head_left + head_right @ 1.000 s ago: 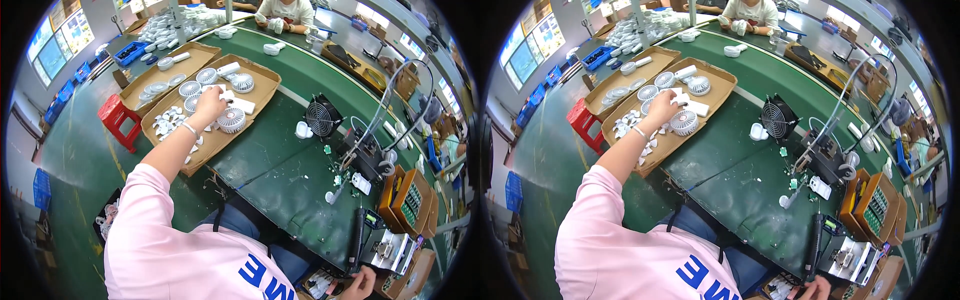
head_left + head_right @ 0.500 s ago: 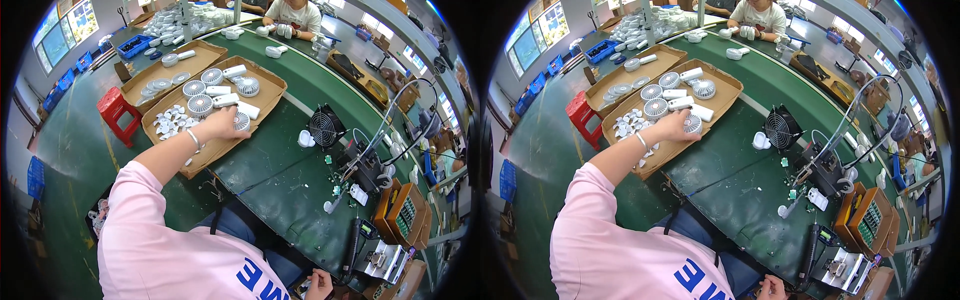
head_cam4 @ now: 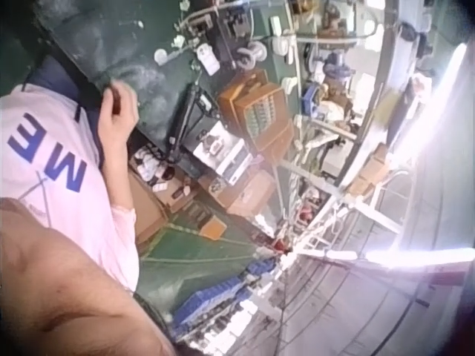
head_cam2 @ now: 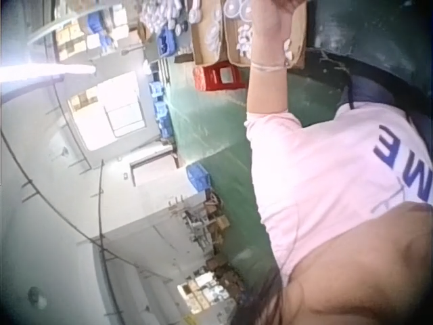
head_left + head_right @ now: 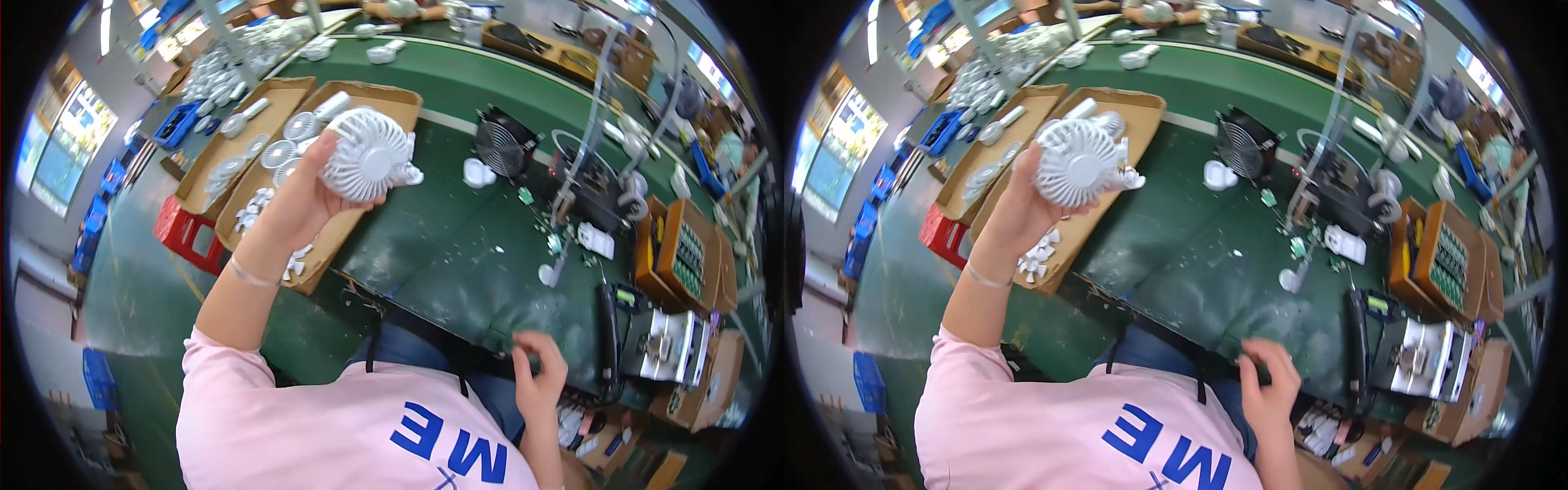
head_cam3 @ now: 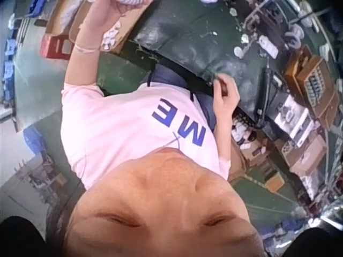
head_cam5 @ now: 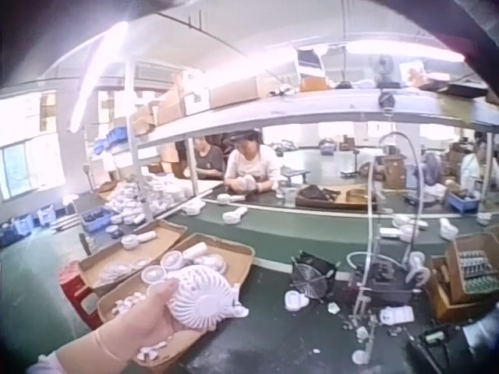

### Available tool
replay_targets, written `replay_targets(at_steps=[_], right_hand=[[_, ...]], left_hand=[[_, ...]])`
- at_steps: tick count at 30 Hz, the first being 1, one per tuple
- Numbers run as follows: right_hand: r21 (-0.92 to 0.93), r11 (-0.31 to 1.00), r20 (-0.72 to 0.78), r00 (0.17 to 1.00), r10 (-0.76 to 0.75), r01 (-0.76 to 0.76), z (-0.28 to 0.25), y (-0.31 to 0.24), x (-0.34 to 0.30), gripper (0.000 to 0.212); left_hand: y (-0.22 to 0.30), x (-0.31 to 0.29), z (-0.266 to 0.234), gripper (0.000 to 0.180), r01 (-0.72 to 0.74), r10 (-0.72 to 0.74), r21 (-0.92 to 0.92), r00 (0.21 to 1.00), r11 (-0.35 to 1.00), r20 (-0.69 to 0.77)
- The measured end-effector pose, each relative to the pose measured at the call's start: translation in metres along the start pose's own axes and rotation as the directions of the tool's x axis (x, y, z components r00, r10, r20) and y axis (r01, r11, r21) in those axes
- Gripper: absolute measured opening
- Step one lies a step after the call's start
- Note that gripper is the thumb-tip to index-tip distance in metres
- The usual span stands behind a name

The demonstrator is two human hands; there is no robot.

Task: The person assembles portable electric fans by inserting batteries and internal components into casings, securing them with an electric screwdriver, and placing the fans into a tray. The person then separates small circuit boards from a panel and connects wiring to the fan heads by hand.

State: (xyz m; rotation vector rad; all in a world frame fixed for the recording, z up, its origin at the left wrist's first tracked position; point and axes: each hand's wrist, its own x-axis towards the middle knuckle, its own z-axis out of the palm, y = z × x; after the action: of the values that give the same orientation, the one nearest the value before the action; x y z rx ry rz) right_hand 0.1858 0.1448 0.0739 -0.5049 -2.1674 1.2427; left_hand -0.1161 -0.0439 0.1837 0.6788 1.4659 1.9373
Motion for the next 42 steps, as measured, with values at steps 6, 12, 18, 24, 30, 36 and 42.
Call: replay_targets(at_steps=[6, 12, 18, 24, 30, 36, 42], right_hand=[[-0.014, 0.973, -0.046, 0.972, -0.232, 0.232, 0.005, -0.025, 0.039, 0.057], [0.254, 0.945, -0.01, 0.976, 0.216, -0.206, 0.011, -0.002, 0.025, 0.06], [-0.334, 0.942, -0.238, 0.97, -0.043, -0.04, 0.019, 0.013, 0.002, 0.045], [-0.425, 0.903, -0.032, 0.995, -0.09, 0.068, 0.032, 0.0, -0.011, 0.061], [-0.185, 0.982, -0.005, 0.999, -0.048, 0.046, 0.032, -0.019, -0.012, 0.048], [-0.236, 0.936, -0.104, 0.951, -0.291, 0.261, 0.028, -0.02, 0.006, 0.022], [-0.136, 0.978, -0.018, 0.987, -0.161, 0.157, 0.04, -0.008, 0.005, 0.015]], left_hand=[[-0.045, -0.028, 0.064, 0.07, 0.249, -0.212, -0.238, 0.962, 0.939, 0.169], [-0.112, -0.021, 0.115, 0.076, 0.498, -0.351, -0.615, 0.867, 0.611, 0.353], [-0.182, -0.039, 0.128, 0.086, 0.594, -0.458, -0.796, 0.744, 0.118, 0.487], [-0.184, -0.051, 0.143, 0.077, 0.563, -0.437, -0.573, 0.825, 0.595, 0.358], [-0.173, -0.06, 0.143, 0.057, 0.51, -0.45, -0.384, 0.86, 0.77, 0.241], [-0.167, -0.064, 0.136, 0.06, 0.576, -0.51, -0.394, 0.817, 0.716, 0.268], [-0.161, -0.068, 0.143, 0.053, 0.58, -0.528, -0.286, 0.814, 0.763, 0.243]])
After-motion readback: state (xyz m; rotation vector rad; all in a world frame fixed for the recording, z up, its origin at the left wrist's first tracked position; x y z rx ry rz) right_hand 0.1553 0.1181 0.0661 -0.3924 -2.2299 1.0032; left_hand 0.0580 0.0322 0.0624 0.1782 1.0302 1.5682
